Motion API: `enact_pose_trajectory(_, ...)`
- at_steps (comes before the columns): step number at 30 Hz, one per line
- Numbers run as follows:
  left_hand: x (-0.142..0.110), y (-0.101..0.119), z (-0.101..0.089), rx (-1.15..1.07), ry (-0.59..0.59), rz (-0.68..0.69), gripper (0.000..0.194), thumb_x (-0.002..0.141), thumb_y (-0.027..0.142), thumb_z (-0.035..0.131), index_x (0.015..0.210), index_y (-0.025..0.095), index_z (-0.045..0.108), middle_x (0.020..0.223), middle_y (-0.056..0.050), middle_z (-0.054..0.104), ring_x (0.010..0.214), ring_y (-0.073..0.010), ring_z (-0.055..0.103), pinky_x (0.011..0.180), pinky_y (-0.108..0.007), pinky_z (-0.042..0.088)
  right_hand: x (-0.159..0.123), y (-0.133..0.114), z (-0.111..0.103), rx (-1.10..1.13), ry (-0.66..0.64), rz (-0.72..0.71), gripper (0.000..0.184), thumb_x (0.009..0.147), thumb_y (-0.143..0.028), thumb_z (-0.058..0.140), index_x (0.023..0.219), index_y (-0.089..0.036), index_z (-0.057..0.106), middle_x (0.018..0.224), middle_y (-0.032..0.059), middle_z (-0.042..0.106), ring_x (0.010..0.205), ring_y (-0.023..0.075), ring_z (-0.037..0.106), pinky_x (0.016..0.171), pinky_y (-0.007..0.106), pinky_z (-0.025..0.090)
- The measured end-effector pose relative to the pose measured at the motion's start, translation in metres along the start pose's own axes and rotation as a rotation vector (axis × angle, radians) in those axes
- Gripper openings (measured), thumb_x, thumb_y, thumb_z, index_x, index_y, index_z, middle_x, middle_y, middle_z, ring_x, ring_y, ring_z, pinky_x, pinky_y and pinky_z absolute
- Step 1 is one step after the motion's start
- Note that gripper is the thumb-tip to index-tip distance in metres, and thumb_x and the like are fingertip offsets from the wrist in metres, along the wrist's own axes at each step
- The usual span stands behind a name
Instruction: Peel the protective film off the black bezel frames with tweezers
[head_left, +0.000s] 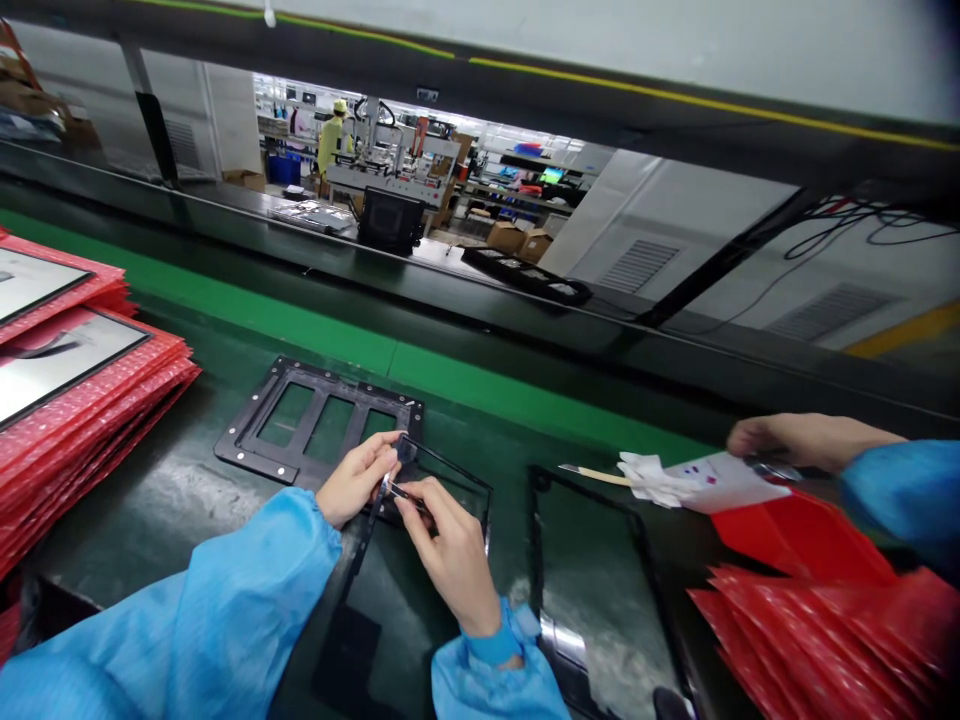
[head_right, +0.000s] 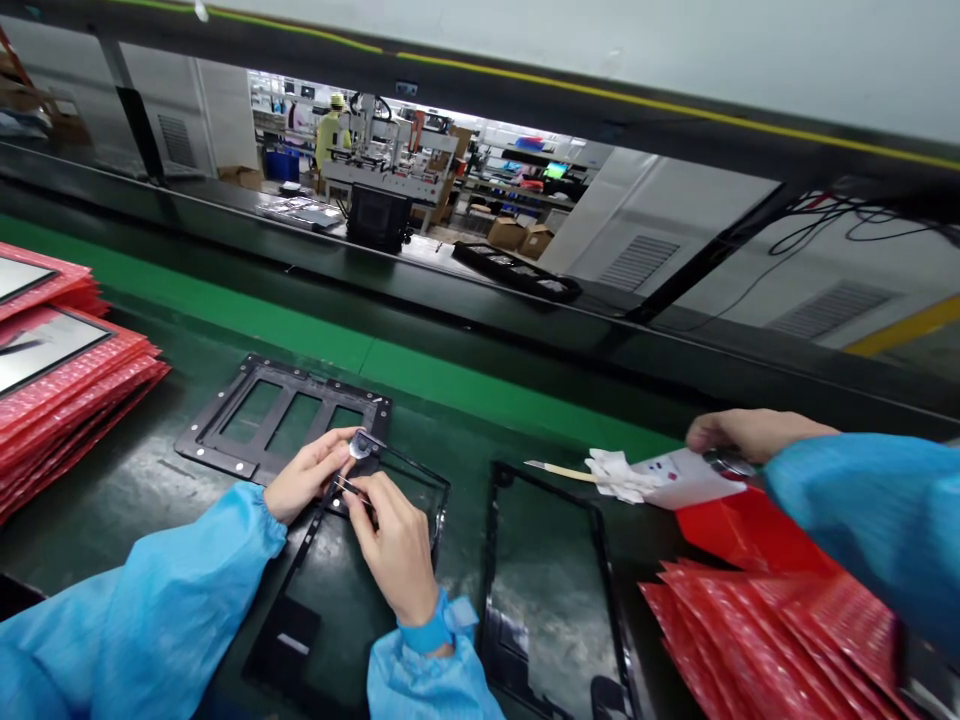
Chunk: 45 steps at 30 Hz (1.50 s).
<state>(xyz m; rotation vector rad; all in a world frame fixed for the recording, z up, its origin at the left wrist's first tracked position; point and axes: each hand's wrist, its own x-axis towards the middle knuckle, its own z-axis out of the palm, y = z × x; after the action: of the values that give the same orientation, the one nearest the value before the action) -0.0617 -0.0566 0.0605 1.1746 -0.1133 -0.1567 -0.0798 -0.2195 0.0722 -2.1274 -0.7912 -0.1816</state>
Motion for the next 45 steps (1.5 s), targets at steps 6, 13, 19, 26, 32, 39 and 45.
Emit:
enact_pose_trajectory(6,0.001,0.002,0.0,-0.054,0.046,0.031,0.06,0.082,0.05,0.065,0.126,0.014,0.05,0.064,0.005,0.044,0.049,-0.0045,0.034,0.046,-0.019,0.022,0.002,-0.006,-0.014,-0.029,0.03,0.014,0.017,0.099,-0.031,0.048,0.108,-0.022,0.058,0.096,0.0037,0.064,0.086,0.0177,0.063,0.069,0.025,0.047)
enact_pose_trajectory(13,0.004,0.003,-0.003,-0.109,0.169,0.087,0.06,0.08,0.051,0.067,0.124,0.015,0.049,0.063,0.007,0.041,0.046,-0.0034,0.031,0.044,-0.018,0.02,-0.009,-0.026,-0.01,-0.04,-0.146,-0.047,0.012,0.098,-0.028,0.048,0.097,-0.023,0.059,0.093,0.0042,0.061,0.085,0.0187,0.062,0.065,0.025,0.047)
enact_pose_trajectory(19,0.004,0.001,-0.002,-0.174,0.243,0.11,0.057,0.078,0.049,0.068,0.119,0.014,0.052,0.064,0.006,0.042,0.049,-0.0035,0.032,0.046,-0.016,0.022,-0.019,-0.025,0.007,-0.002,-0.071,-0.004,0.011,0.098,-0.026,0.049,0.092,-0.022,0.057,0.09,0.0038,0.059,0.081,0.0179,0.06,0.065,0.025,0.045)
enact_pose_trajectory(26,0.005,0.001,-0.001,-0.278,0.313,0.097,0.058,0.076,0.049,0.07,0.119,0.016,0.051,0.065,0.006,0.039,0.048,-0.0033,0.031,0.043,-0.016,0.017,-0.021,-0.025,0.019,0.034,-0.054,-0.016,0.013,0.098,-0.027,0.049,0.093,-0.021,0.058,0.089,0.0053,0.059,0.082,0.0187,0.06,0.067,0.027,0.047)
enact_pose_trajectory(32,0.005,0.001,0.0,-0.317,0.337,0.079,0.059,0.073,0.048,0.072,0.119,0.016,0.051,0.066,0.006,0.041,0.047,-0.0028,0.032,0.042,-0.016,0.017,-0.018,-0.026,0.024,0.056,-0.026,-0.024,0.013,0.098,-0.027,0.048,0.095,-0.021,0.059,0.09,0.0059,0.061,0.083,0.019,0.062,0.066,0.026,0.049)
enact_pose_trajectory(39,0.005,0.004,0.003,-0.33,0.34,0.072,0.062,0.072,0.047,0.073,0.12,0.016,0.051,0.065,0.006,0.041,0.046,-0.0027,0.031,0.042,-0.017,0.015,-0.017,-0.026,0.024,0.047,-0.037,-0.034,0.014,0.098,-0.027,0.048,0.093,-0.021,0.06,0.089,0.0061,0.061,0.084,0.0193,0.062,0.067,0.027,0.05)
enact_pose_trajectory(45,0.005,0.005,0.004,-0.31,0.351,0.078,0.064,0.072,0.048,0.074,0.121,0.014,0.051,0.064,0.006,0.041,0.046,-0.0028,0.032,0.041,-0.016,0.017,-0.017,-0.025,0.026,0.042,-0.032,-0.04,0.014,0.098,-0.027,0.048,0.093,-0.021,0.06,0.089,0.0062,0.061,0.084,0.0198,0.062,0.068,0.027,0.05)
